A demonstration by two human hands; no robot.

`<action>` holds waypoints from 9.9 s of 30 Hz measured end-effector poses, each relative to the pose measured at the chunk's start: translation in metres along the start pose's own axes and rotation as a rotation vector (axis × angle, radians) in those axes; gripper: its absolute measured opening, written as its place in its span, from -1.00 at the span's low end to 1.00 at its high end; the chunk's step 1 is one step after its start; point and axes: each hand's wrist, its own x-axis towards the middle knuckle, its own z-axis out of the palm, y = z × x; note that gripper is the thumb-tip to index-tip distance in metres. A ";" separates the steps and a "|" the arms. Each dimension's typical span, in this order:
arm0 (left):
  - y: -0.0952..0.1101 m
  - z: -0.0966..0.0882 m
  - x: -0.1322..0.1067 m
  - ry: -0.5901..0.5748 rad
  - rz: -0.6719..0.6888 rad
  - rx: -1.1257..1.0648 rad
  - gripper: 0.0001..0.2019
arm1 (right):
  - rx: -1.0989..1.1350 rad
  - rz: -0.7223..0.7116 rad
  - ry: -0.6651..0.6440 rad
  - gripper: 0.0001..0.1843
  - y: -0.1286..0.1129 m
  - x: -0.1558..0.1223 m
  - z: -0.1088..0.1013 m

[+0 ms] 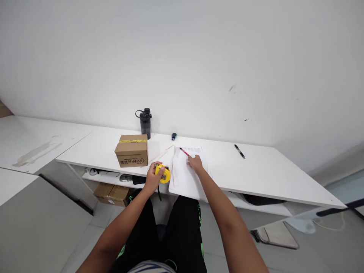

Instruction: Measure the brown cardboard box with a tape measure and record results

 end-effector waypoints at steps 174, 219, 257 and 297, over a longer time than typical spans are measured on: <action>0.035 -0.141 0.074 0.564 0.286 0.320 -0.60 | -0.534 -0.910 -0.784 -0.44 -0.142 -0.024 0.084; 0.031 -0.141 0.077 0.568 0.323 0.329 -0.58 | -0.532 -0.916 -0.758 -0.41 -0.138 -0.021 0.084; 0.033 -0.140 0.077 0.569 0.309 0.330 -0.58 | -0.495 -0.977 -0.714 -0.44 -0.131 -0.022 0.086; 0.098 -0.110 0.040 0.662 0.691 0.875 -0.13 | -0.648 -1.491 -0.212 -0.59 -0.152 -0.094 0.085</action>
